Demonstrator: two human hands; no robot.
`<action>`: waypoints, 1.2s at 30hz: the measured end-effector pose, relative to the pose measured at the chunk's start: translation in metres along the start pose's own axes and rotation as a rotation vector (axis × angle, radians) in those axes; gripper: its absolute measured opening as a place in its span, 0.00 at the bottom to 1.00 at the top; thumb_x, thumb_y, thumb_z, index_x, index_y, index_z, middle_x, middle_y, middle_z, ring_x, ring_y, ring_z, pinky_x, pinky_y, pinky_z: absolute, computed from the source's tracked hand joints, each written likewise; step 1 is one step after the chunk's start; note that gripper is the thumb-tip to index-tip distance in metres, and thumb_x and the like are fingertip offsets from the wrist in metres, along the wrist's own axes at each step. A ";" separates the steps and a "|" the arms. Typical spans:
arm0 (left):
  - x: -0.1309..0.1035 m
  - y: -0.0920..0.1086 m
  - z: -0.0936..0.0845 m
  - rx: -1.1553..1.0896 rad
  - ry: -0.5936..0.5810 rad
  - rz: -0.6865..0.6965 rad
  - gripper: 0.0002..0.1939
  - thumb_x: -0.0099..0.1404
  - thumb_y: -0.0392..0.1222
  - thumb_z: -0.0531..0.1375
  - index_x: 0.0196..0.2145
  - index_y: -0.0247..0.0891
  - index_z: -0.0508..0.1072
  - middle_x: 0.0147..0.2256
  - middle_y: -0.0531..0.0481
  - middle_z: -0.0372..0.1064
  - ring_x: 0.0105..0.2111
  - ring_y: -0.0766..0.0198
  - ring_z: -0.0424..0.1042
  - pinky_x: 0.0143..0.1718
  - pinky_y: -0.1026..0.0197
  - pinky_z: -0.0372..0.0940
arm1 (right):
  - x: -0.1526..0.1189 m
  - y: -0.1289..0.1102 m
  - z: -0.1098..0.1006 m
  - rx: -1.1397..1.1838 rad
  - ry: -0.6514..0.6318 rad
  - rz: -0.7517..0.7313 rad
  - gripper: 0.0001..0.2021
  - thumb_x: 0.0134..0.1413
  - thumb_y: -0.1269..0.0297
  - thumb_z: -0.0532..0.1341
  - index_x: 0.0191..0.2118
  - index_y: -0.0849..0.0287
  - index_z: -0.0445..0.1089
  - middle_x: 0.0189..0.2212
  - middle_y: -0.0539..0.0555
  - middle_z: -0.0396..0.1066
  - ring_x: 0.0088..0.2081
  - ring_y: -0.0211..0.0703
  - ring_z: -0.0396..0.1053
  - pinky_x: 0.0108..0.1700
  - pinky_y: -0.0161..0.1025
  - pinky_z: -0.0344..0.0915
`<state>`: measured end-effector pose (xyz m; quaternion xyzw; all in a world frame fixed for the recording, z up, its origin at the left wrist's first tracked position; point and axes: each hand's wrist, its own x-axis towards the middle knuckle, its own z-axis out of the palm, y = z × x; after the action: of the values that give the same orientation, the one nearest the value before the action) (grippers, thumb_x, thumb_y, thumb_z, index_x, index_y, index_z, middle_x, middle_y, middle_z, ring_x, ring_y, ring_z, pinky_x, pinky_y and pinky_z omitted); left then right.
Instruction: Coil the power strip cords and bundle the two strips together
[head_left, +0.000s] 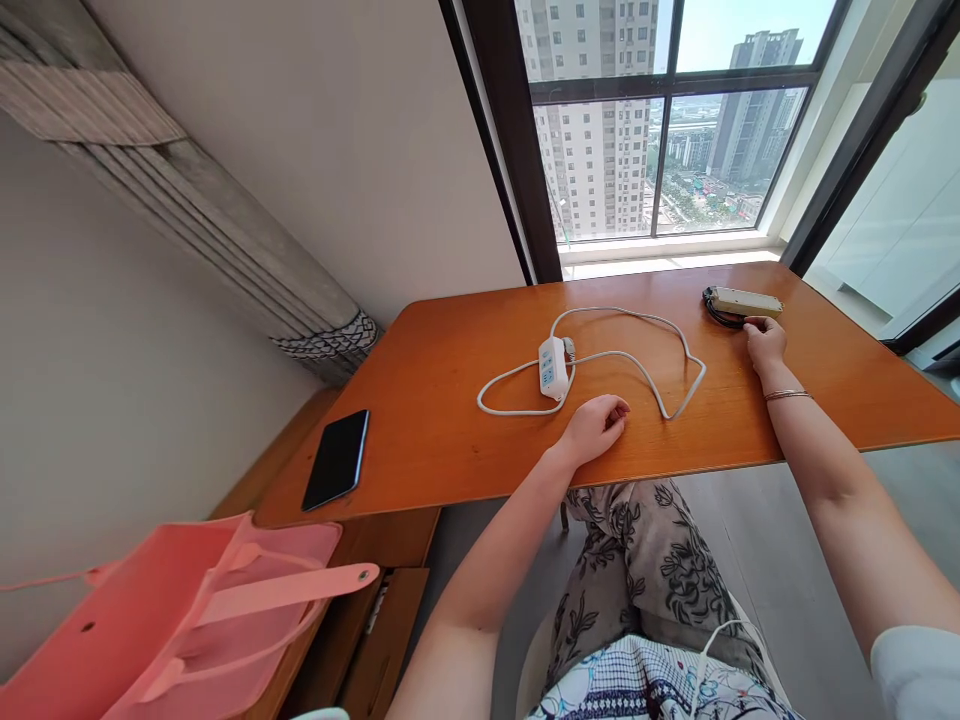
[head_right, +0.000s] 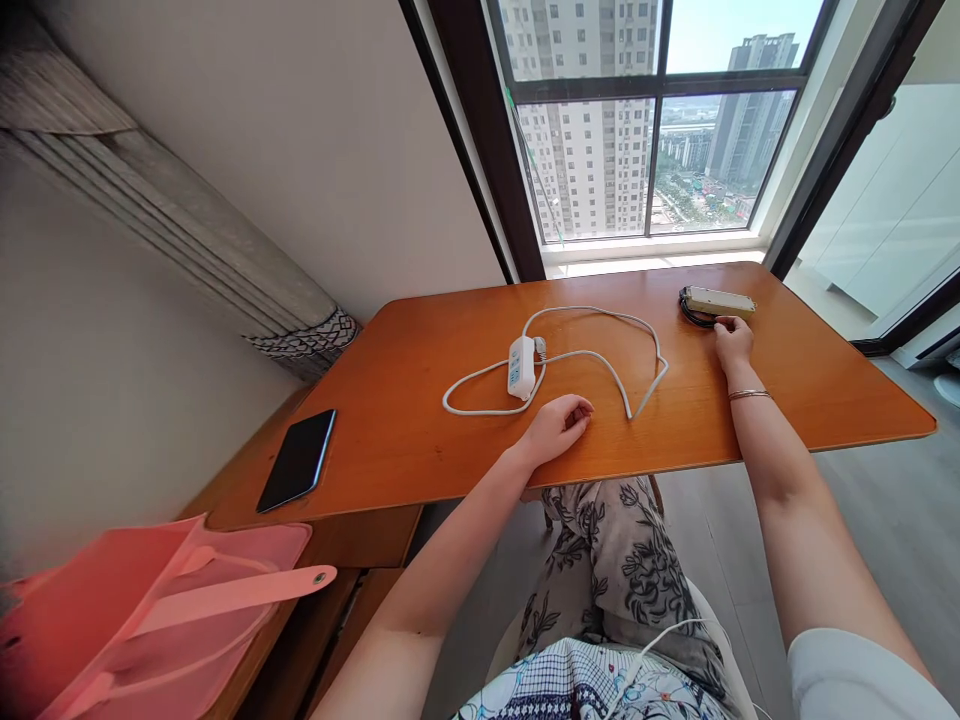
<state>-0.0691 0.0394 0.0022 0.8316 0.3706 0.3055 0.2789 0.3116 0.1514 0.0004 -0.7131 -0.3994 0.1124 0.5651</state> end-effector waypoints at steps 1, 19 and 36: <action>0.000 0.000 0.000 0.003 0.004 -0.002 0.06 0.63 0.35 0.57 0.38 0.38 0.73 0.35 0.48 0.74 0.33 0.63 0.72 0.40 0.59 0.70 | -0.006 -0.002 0.000 0.028 -0.014 0.009 0.10 0.45 0.66 0.58 0.35 0.61 0.71 0.33 0.56 0.72 0.36 0.45 0.68 0.46 0.46 0.67; -0.002 0.001 0.006 0.077 0.243 0.017 0.11 0.62 0.31 0.56 0.42 0.39 0.71 0.41 0.47 0.73 0.38 0.62 0.73 0.46 0.56 0.69 | -0.213 -0.054 -0.045 0.283 -0.229 -0.321 0.09 0.56 0.58 0.62 0.42 0.52 0.72 0.41 0.55 0.71 0.39 0.48 0.70 0.40 0.46 0.69; 0.058 -0.058 -0.084 -0.265 0.534 -0.779 0.34 0.53 0.39 0.70 0.54 0.36 0.62 0.61 0.28 0.62 0.65 0.41 0.61 0.61 0.50 0.58 | -0.256 -0.084 -0.039 -0.047 -0.553 -1.035 0.10 0.64 0.68 0.57 0.49 0.55 0.71 0.48 0.59 0.72 0.51 0.51 0.70 0.53 0.52 0.67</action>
<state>-0.1240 0.1380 0.0348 0.4812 0.6703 0.4256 0.3713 0.1307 -0.0509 0.0138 -0.3817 -0.8306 -0.0051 0.4054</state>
